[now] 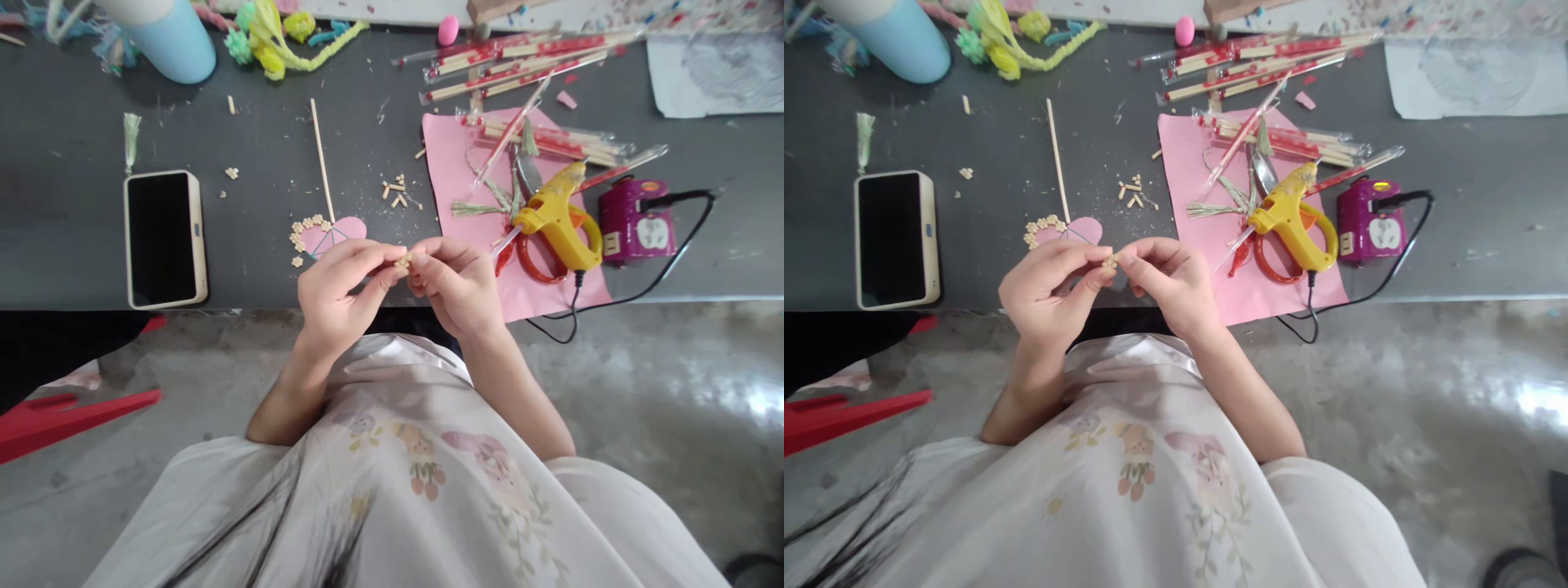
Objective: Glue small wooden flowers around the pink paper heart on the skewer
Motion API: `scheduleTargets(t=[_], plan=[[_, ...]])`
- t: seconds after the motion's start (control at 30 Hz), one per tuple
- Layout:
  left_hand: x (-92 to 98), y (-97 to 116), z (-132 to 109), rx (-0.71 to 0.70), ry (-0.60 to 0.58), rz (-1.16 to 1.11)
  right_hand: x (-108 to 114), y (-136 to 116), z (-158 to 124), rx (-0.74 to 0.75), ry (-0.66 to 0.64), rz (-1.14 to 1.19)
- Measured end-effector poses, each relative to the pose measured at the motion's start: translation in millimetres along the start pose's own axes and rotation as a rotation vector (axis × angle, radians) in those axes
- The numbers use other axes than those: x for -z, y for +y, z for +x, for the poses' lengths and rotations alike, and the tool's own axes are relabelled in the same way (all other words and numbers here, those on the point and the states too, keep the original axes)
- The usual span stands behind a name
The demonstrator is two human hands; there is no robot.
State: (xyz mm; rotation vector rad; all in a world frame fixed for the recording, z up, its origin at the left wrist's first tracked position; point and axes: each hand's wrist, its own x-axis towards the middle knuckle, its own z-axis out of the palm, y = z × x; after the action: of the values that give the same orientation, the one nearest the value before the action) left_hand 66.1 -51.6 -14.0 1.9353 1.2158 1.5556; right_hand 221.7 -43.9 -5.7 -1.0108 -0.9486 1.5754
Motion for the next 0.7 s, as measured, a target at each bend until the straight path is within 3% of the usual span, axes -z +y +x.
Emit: scheduleTargets(t=[0.33, 0.7], plan=[[3.2, 5.9, 4.2, -0.055, 0.006, 0.127, 0.5, -7.0, -1.5, 0.148, 0.044, -0.307], [1.8, 1.7, 0.3, 0.002, -0.009, 0.106, 3.1, -16.7, 0.2, 0.132, 0.002, -0.344]])
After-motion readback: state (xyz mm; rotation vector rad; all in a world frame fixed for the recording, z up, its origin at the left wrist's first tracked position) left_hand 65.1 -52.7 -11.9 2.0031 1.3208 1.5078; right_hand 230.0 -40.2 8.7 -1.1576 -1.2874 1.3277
